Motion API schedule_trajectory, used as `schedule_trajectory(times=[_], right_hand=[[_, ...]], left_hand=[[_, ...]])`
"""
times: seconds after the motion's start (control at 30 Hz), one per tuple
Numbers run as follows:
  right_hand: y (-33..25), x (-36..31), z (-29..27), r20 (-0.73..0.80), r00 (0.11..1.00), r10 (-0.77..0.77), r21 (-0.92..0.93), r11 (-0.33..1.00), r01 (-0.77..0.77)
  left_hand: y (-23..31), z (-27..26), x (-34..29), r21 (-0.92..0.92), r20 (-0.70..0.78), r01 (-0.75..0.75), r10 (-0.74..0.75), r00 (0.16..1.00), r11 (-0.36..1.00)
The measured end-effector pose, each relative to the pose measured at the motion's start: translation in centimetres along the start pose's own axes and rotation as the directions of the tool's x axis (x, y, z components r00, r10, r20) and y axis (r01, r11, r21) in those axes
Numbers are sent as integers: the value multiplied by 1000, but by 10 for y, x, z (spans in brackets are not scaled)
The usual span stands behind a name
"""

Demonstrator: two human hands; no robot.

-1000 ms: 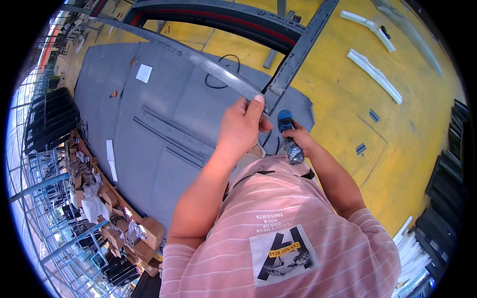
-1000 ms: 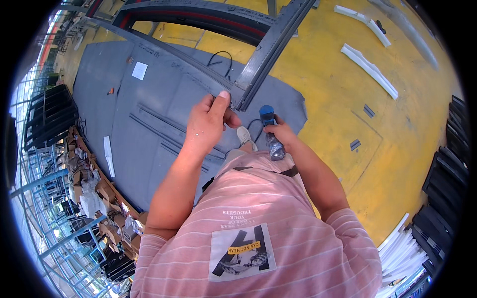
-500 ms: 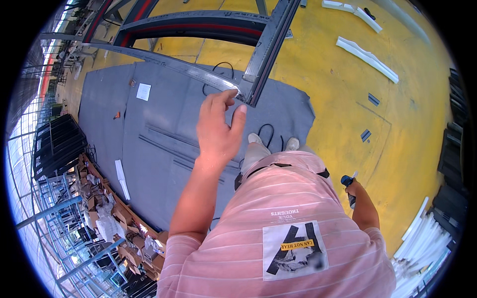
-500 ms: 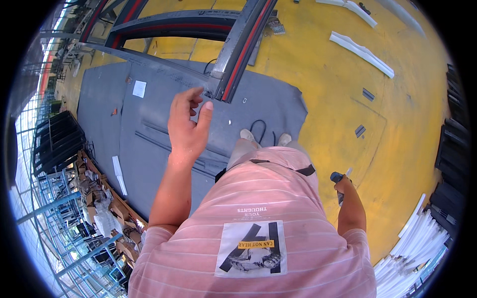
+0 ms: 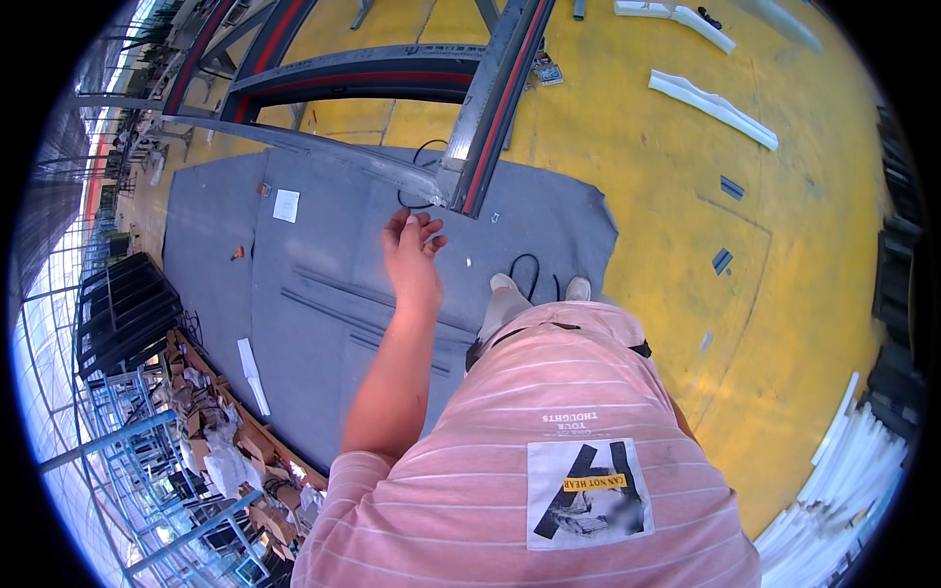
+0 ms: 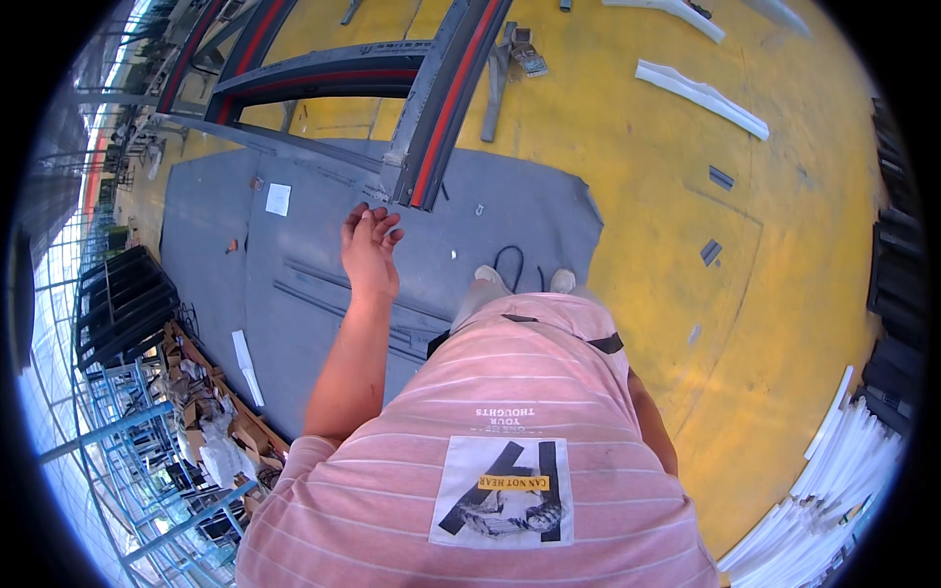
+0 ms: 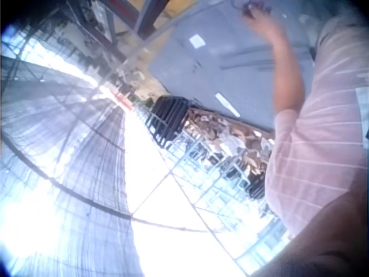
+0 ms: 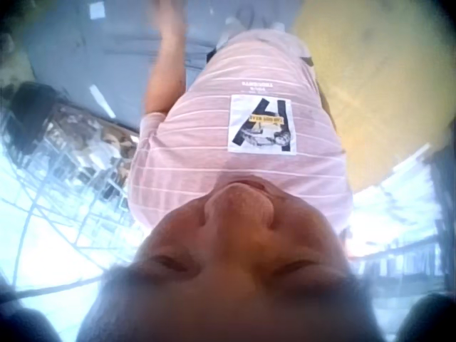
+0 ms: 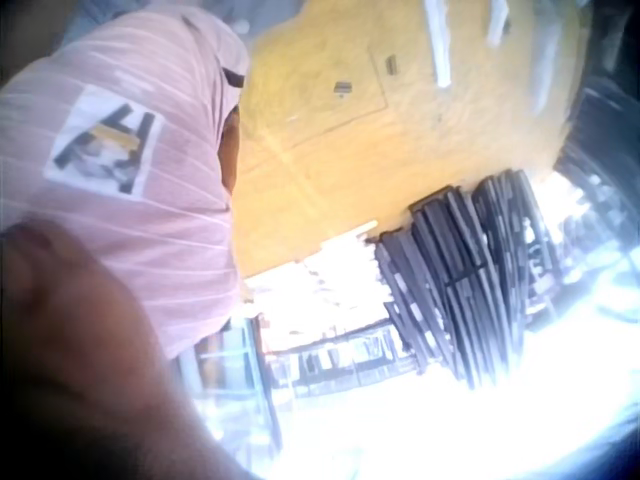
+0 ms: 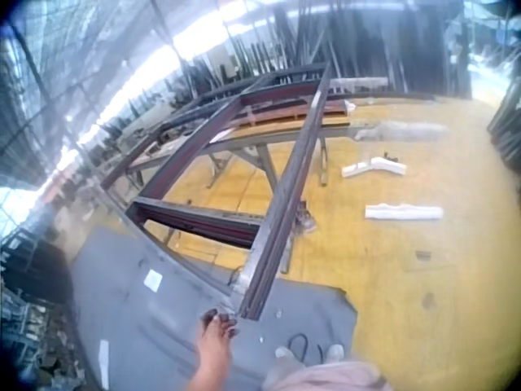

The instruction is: The person uses a power drill to drive screws into the corners of a large metal frame, using an L-square to check the alignment before drilling each screw.

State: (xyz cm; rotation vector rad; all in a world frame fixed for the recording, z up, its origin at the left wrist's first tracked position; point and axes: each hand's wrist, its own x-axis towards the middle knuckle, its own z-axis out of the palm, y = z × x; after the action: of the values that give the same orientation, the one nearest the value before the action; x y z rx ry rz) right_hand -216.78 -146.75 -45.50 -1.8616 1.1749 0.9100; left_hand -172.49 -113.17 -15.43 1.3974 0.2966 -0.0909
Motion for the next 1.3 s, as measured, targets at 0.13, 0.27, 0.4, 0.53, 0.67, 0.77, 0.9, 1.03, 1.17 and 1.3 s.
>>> schedule_trajectory(times=[0.13,0.27,0.4,0.53,0.67,0.77,0.9,1.03,1.17,1.3], right_hand=[[-17,24,-6,-24,995,-98,-90,991,96],[-39,50,-19,-82,957,-277,-210,944,255],[-116,-3,-76,112,987,-115,-88,988,125],[-75,44,-74,-12,989,-145,49,988,145],[-115,24,-67,42,994,-99,-66,993,101],[-151,3,-61,78,991,-111,-189,974,124],[-188,4,-41,106,986,-130,-278,948,155],[-233,14,-16,150,982,-118,-350,922,165],[-325,19,24,190,976,-102,-439,881,178],[-413,9,87,222,969,-110,-479,853,207]], left_hand=[[-10,9,21,-324,357,490,-375,855,809],[-31,37,22,-520,324,437,-304,896,734],[-21,28,24,-400,240,502,-441,865,767],[-24,30,20,-391,282,526,-445,850,755],[-30,26,24,-357,316,563,-470,824,746],[-17,11,24,-265,379,607,-498,780,749],[-26,-32,48,183,545,438,-462,700,880],[-22,-111,78,167,526,446,-462,714,879],[-27,-246,121,15,243,478,-467,851,878],[3,-362,150,44,7,500,-500,866,865]])
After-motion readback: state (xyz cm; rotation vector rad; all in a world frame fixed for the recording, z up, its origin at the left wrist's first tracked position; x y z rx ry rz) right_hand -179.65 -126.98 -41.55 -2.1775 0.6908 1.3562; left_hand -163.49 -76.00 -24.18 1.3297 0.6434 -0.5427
